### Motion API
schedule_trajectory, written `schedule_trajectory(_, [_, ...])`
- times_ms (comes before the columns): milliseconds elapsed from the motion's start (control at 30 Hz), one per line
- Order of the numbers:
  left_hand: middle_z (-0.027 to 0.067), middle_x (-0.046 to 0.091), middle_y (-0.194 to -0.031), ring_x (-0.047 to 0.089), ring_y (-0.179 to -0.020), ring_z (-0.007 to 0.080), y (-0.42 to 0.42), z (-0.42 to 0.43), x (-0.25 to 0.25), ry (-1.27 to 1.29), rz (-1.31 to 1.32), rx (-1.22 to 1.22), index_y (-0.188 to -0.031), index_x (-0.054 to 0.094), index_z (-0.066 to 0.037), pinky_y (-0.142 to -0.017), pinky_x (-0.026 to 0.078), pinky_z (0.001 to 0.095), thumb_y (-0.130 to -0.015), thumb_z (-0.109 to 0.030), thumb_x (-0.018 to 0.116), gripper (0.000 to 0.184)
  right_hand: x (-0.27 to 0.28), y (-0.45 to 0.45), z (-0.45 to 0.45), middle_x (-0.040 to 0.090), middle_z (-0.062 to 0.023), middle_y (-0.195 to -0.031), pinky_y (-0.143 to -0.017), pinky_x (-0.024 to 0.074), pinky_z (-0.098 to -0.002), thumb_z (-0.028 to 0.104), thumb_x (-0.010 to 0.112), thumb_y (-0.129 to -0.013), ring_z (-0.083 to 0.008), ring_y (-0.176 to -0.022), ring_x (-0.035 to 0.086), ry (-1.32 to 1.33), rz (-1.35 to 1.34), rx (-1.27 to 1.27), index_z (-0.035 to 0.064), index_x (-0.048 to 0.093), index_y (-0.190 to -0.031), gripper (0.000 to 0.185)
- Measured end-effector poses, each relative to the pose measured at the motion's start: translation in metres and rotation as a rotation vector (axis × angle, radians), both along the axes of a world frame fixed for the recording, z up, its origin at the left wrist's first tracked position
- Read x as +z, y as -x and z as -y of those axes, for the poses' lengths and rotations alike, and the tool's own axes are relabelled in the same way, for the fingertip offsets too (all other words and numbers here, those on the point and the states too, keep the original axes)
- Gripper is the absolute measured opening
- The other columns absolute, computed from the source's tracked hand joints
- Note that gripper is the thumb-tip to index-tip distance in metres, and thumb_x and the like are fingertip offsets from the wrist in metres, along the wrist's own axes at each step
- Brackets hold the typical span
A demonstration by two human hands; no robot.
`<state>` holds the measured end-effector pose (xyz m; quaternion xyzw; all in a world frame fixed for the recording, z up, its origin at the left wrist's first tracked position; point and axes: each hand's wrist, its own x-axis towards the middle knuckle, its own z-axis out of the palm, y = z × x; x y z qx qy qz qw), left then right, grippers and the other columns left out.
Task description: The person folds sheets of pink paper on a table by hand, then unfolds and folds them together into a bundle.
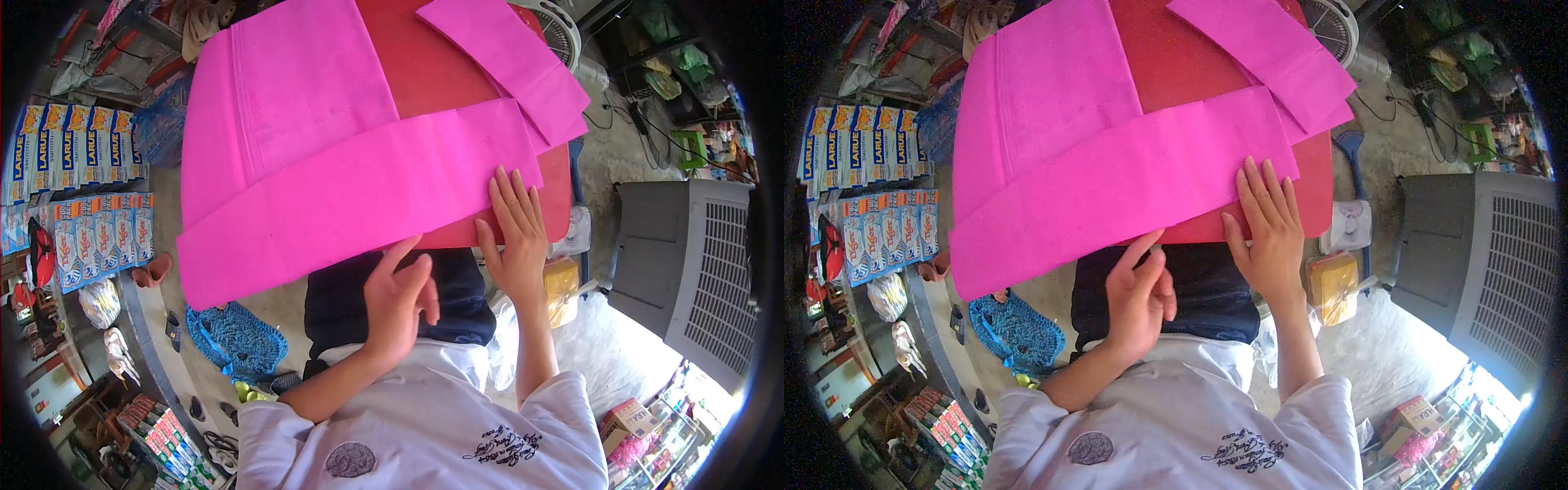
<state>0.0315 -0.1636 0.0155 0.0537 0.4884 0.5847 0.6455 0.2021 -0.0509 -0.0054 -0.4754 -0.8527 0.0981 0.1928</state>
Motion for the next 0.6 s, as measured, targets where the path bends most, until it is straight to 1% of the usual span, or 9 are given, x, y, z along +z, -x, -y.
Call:
schedule_trajectory(67, [0.0041,0.059,-0.069,0.052,-0.050,0.0106,-0.011,-0.008,-0.004,-0.053,0.033,-0.049,-0.152,0.044,-0.002,-0.042,0.042,0.0258,-0.104,-0.023,0.063,0.055,0.000,0.000,0.000,0.051,-0.0160,-0.154,-0.121,0.0311,-0.0532,0.019,0.067,-0.093,-0.0374,-0.146,0.043,0.000,-0.006,-0.001,0.0028,0.055,-0.146,0.056])
schedule_trajectory(167, [0.0049,0.061,-0.070,0.053,-0.050,0.0108,-0.028,-0.024,-0.002,-0.067,0.053,-0.074,-0.152,0.043,-0.002,-0.042,0.042,0.0254,-0.105,-0.021,0.062,0.054,-0.001,-0.001,-0.001,0.051,-0.0161,-0.154,-0.120,0.0318,-0.0532,0.019,0.068,-0.093,-0.0374,-0.146,0.044,-0.005,-0.014,0.002,0.0027,0.055,-0.146,0.057])
schedule_trajectory(200, [0.0047,0.061,-0.069,0.054,-0.050,0.0106,-0.033,-0.030,-0.002,-0.057,0.093,-0.065,-0.149,0.047,-0.002,-0.042,0.042,0.0251,-0.105,-0.021,0.062,0.050,-0.002,-0.002,-0.001,0.051,-0.0161,-0.154,-0.120,0.0320,-0.0533,0.019,0.068,-0.092,-0.0374,-0.145,0.044,-0.008,-0.017,0.003,0.0027,0.055,-0.146,0.058])
schedule_trajectory(300, [0.0035,0.060,-0.067,0.053,-0.049,0.0099,-0.047,-0.044,-0.007,-0.078,0.071,-0.060,-0.143,0.053,-0.002,-0.041,0.041,0.0248,-0.105,-0.023,0.063,0.045,-0.001,-0.003,-0.001,0.051,-0.0161,-0.154,-0.120,0.0321,-0.0535,0.019,0.068,-0.090,-0.0375,-0.145,0.044,0.000,-0.016,0.006,0.0026,0.056,-0.145,0.059])
schedule_trajectory(333, [0.0017,0.059,-0.065,0.053,-0.049,0.0094,-0.053,-0.050,-0.004,-0.047,0.064,0.002,-0.126,0.064,-0.002,-0.041,0.041,0.0248,-0.104,-0.025,0.065,0.032,-0.002,-0.003,-0.001,0.051,-0.0161,-0.154,-0.120,0.0320,-0.0535,0.020,0.068,-0.090,-0.0374,-0.145,0.044,0.001,-0.015,0.005,0.0026,0.056,-0.145,0.060])
schedule_trajectory(433, [0.0001,0.057,-0.063,0.051,-0.047,0.0094,-0.059,-0.058,-0.014,-0.002,0.086,0.080,-0.109,0.069,-0.003,-0.040,0.040,0.0252,-0.103,-0.027,0.067,0.025,-0.002,-0.004,-0.002,0.052,-0.0160,-0.154,-0.120,0.0319,-0.0535,0.020,0.068,-0.089,-0.0370,-0.145,0.045,0.003,-0.017,0.010,0.0024,0.056,-0.145,0.060])
schedule_trajectory(533, [-0.0007,0.056,-0.060,0.050,-0.044,0.0095,-0.056,-0.058,-0.019,0.038,0.120,0.162,-0.098,0.071,-0.004,-0.039,0.038,0.0253,-0.102,-0.029,0.068,0.025,-0.001,-0.004,-0.002,0.052,-0.0159,-0.154,-0.120,0.0320,-0.0535,0.019,0.068,-0.089,-0.0368,-0.145,0.045,0.007,-0.018,0.011,0.0024,0.055,-0.145,0.060])
schedule_trajectory(600, [-0.0006,0.056,-0.059,0.049,-0.043,0.0098,-0.051,-0.054,-0.021,0.045,0.101,0.163,-0.098,0.071,-0.004,-0.039,0.038,0.0254,-0.101,-0.030,0.069,0.026,-0.001,-0.004,-0.002,0.052,-0.0158,-0.153,-0.120,0.0321,-0.0534,0.019,0.069,-0.089,-0.0367,-0.145,0.045,0.006,-0.020,0.008,0.0025,0.056,-0.145,0.060])
